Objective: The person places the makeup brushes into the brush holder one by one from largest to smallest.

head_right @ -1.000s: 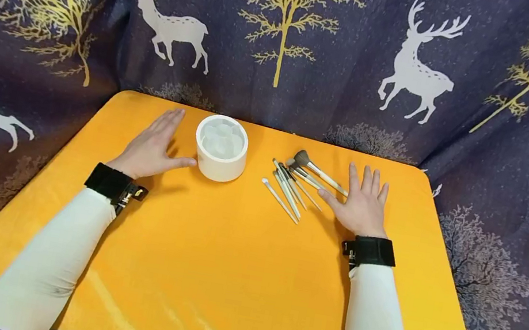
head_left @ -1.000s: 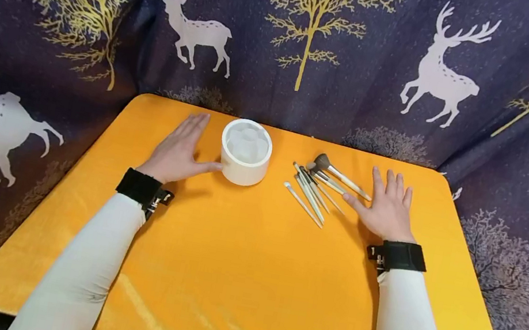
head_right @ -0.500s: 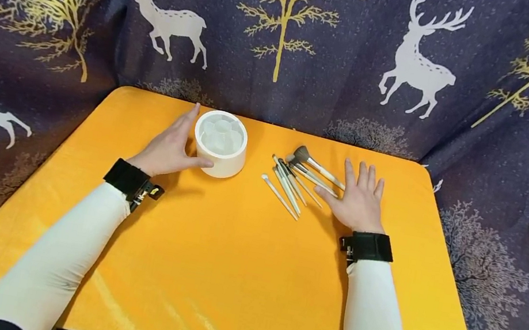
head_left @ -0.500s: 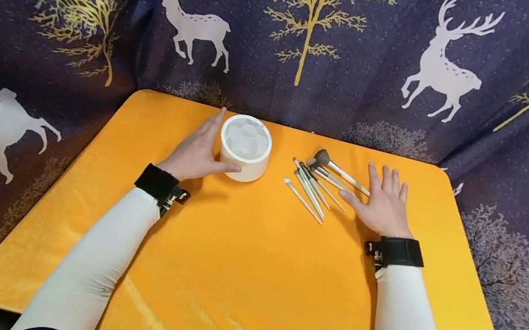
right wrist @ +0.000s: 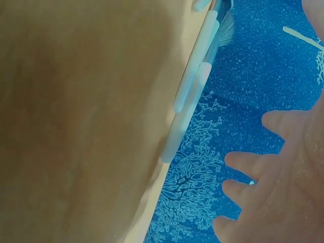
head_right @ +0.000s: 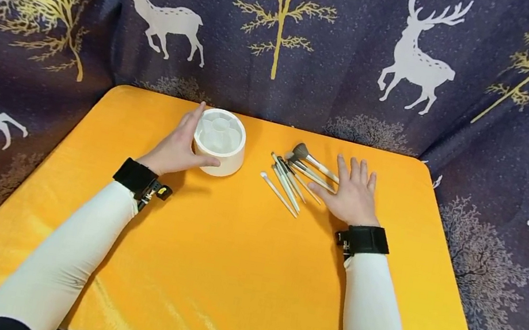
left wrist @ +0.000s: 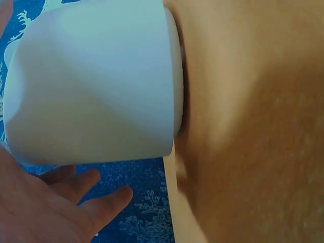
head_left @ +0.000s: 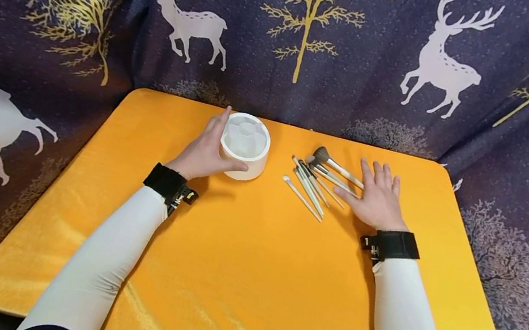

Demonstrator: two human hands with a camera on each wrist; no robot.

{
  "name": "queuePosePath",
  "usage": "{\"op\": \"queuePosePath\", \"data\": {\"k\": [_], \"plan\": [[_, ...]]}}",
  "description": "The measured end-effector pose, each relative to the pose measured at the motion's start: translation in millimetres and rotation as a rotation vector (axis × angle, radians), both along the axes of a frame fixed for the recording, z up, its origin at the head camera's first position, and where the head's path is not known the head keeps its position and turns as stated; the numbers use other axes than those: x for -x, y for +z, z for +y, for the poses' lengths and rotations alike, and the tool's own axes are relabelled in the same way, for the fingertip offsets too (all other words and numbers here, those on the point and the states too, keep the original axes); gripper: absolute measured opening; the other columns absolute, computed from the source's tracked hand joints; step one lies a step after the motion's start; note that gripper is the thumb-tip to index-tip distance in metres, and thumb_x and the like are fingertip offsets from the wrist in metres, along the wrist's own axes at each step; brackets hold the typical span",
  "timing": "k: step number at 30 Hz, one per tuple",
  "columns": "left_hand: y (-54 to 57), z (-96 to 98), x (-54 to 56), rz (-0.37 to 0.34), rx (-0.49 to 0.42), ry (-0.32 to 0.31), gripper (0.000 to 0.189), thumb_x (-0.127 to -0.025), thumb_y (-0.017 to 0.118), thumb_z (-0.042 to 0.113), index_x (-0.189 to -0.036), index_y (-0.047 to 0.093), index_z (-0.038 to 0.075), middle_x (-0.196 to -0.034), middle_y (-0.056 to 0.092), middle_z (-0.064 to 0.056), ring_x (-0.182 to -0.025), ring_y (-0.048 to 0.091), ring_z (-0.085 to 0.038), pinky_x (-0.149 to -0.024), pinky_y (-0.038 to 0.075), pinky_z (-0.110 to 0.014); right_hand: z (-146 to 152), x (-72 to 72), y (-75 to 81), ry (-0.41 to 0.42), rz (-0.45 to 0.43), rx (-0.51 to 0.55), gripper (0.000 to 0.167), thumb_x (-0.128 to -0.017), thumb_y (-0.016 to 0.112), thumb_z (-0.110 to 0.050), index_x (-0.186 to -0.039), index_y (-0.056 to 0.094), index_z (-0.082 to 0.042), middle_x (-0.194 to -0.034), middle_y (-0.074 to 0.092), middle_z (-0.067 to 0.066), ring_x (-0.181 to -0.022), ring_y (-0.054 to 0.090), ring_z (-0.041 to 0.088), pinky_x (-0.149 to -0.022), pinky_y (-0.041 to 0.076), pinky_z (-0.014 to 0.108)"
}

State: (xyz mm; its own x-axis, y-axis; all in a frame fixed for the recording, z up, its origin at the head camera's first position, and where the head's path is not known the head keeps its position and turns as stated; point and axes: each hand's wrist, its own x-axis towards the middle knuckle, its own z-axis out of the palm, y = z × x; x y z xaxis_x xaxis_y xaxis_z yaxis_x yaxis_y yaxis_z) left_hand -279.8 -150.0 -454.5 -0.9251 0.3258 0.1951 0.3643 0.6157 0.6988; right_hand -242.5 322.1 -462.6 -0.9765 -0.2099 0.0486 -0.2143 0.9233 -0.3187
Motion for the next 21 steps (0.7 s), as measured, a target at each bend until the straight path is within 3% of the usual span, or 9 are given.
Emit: {"op": "queuePosePath", "data": {"k": [8, 15, 21], "plan": [[-3.0, 8.7, 1.0, -0.022, -0.017, 0.010, 0.148, -0.076, 0.095, 0.072, -0.178, -0.008, 0.041, -0.184, 0.014, -0.010, -0.159, 0.038, -0.044, -0.121, 0.043, -0.065, -3, 3.1, -0.4, 0.014, -0.008, 0.013, 0.111, -0.102, 0.059, -0.079, -0.180, 0.014, -0.014, -0.181, 0.012, 0.032, -0.168, -0.002, 0.053, -0.131, -0.009, 0.071], [-8.8, 11.7, 4.7, -0.008, -0.092, 0.034, 0.147, -0.074, 0.098, 0.068, -0.180, 0.003, 0.032, -0.180, 0.023, -0.011, -0.150, 0.046, -0.040, -0.119, 0.045, -0.062, -9, 9.8, -1.0, 0.035, -0.005, 0.026, 0.107, -0.104, 0.065, -0.070, -0.180, 0.016, -0.014, -0.180, 0.016, 0.032, -0.168, 0.000, 0.053, -0.131, -0.003, 0.071], [-14.6, 12.3, 7.8, 0.005, -0.114, 0.046, 0.144, -0.076, 0.100, 0.061, -0.181, 0.007, 0.028, -0.178, 0.026, -0.011, -0.151, 0.046, -0.039, -0.120, 0.044, -0.062, -9, 14.0, 3.0, 0.039, -0.038, 0.034, 0.107, -0.104, 0.060, -0.075, -0.180, 0.014, -0.014, -0.179, 0.016, 0.034, -0.168, 0.002, 0.054, -0.131, 0.001, 0.072]]}}
